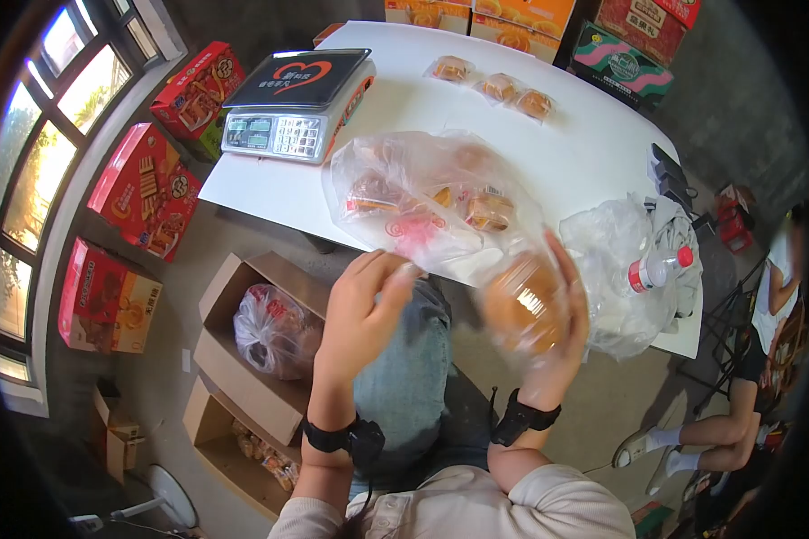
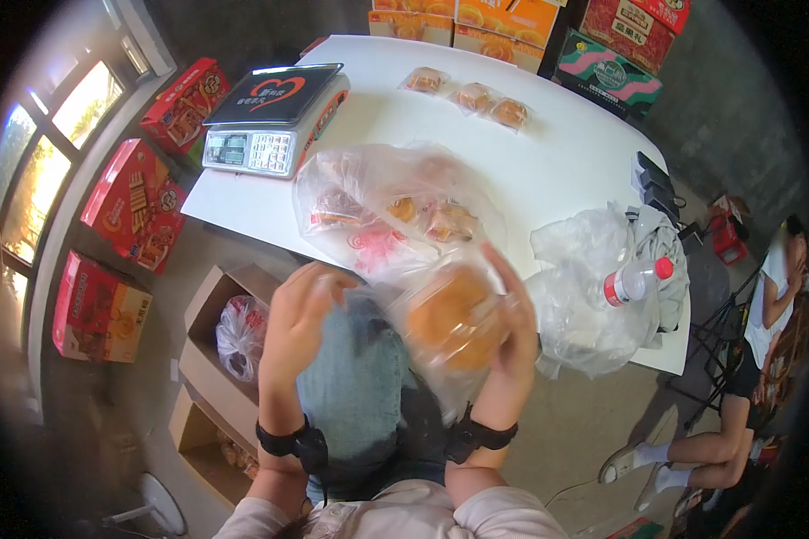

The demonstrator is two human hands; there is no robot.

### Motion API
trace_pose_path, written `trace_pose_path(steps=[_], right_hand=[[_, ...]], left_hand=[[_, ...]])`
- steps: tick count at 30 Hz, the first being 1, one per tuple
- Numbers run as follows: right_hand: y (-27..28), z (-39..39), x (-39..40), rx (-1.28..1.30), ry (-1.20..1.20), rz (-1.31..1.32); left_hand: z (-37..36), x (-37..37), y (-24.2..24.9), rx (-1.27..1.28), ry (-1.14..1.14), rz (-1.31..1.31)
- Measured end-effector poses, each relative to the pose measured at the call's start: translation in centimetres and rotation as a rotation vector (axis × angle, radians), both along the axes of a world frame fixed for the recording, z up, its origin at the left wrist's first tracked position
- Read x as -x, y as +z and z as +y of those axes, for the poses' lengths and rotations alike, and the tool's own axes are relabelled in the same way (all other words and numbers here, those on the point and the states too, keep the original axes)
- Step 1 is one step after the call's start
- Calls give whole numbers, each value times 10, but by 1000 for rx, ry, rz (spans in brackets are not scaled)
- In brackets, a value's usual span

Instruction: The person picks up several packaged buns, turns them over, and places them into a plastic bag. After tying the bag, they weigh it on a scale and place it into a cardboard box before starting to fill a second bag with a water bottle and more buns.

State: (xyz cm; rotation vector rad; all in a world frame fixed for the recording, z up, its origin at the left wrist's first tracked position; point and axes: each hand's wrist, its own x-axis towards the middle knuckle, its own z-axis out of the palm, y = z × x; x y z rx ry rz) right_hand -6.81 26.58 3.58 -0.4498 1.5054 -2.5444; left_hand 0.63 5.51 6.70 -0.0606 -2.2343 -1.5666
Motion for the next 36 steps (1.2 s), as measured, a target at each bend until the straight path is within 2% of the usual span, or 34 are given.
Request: trace_pose_path(steps=[1,2,4,6,7,8,9,11,15,18,21,23,26,30,32,33,35,36], right_hand=[[-3,3,6,96,-176,-29],[-9,9,11,93,-174,-26],[-16,19,21,159,-321,-287],[-15,15,24,155,-381,-282],[-14,12,25,153,-439,-284],[-14,11,24,146,-441,-278],[-15,10,23,225,-389,-299],[-15,7,25,302,-341,-312],[-18,1,25,289,-378,-320],[-17,-2,26,319,-330,-329],[-19,-1,25,330,-287,-324],[-18,-2,26,332,-285,-310],[-14,-3,24,343,-318,-360],[-15,-2,24,338,-289,-331],[-15,-2,24,336,-294,-328],[-15,-2,24,332,-295,-327],[-18,-1,24,328,-295,-326],[-20,0,24,368,-268,-311]], left_hand=[[7,8,0,165,51,-72],[13,16,-1,330,102,-144],[20,36,-15,404,77,-200],[30,60,-36,476,48,-253],[35,73,-46,668,60,-302],[39,82,-57,860,74,-350],[43,90,-69,853,74,-345],[47,103,-90,877,249,-278],[41,109,-102,840,274,-155],[40,109,-100,749,180,-145],[43,107,-102,625,126,-236],[47,106,-94,587,44,-448],[46,113,-117,464,-11,-342],[47,115,-112,355,-71,-347],[48,112,-92,248,-108,-550],[48,112,-93,248,-108,-549],[48,113,-99,104,94,-288],[46,111,-93,105,95,-288]])
